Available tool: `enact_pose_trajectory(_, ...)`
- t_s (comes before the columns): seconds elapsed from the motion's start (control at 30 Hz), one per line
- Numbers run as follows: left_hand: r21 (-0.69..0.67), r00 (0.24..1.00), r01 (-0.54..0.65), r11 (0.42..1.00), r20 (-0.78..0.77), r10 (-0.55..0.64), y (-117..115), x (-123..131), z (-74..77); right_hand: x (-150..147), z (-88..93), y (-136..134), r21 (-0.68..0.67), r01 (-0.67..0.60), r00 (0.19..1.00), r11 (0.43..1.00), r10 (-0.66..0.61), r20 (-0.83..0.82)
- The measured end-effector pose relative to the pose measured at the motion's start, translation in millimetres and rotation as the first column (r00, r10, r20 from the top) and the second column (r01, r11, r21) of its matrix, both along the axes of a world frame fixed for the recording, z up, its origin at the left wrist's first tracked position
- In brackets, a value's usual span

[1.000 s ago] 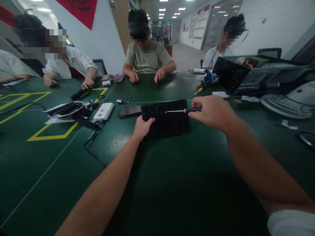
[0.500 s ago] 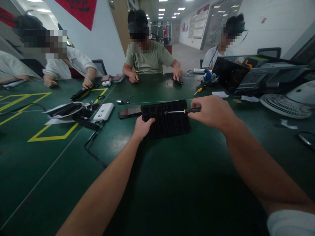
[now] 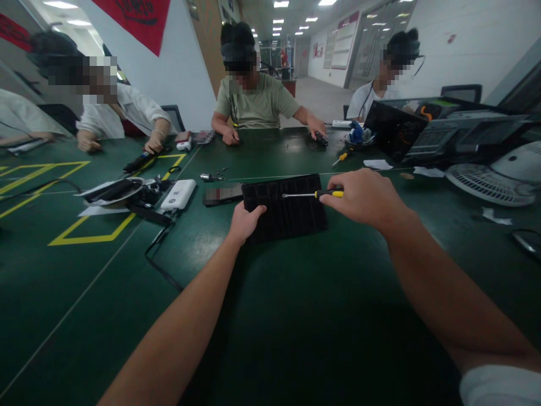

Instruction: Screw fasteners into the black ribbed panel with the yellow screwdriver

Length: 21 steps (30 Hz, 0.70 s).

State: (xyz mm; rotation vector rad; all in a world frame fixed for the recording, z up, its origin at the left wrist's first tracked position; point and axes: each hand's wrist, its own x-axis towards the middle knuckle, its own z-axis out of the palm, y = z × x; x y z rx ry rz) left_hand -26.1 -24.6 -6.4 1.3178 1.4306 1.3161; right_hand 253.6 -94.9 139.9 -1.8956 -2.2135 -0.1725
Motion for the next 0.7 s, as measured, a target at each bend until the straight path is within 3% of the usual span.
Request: enact_pose_trajectory(0.7, -0.002, 1.000, -0.002, 1.000, -0.003, 0.002, 0.7, -1.0, -1.2, -1.5, -0.9, 0.1, -0.021, 0.020, 1.000, 1.000, -0.020, -0.006)
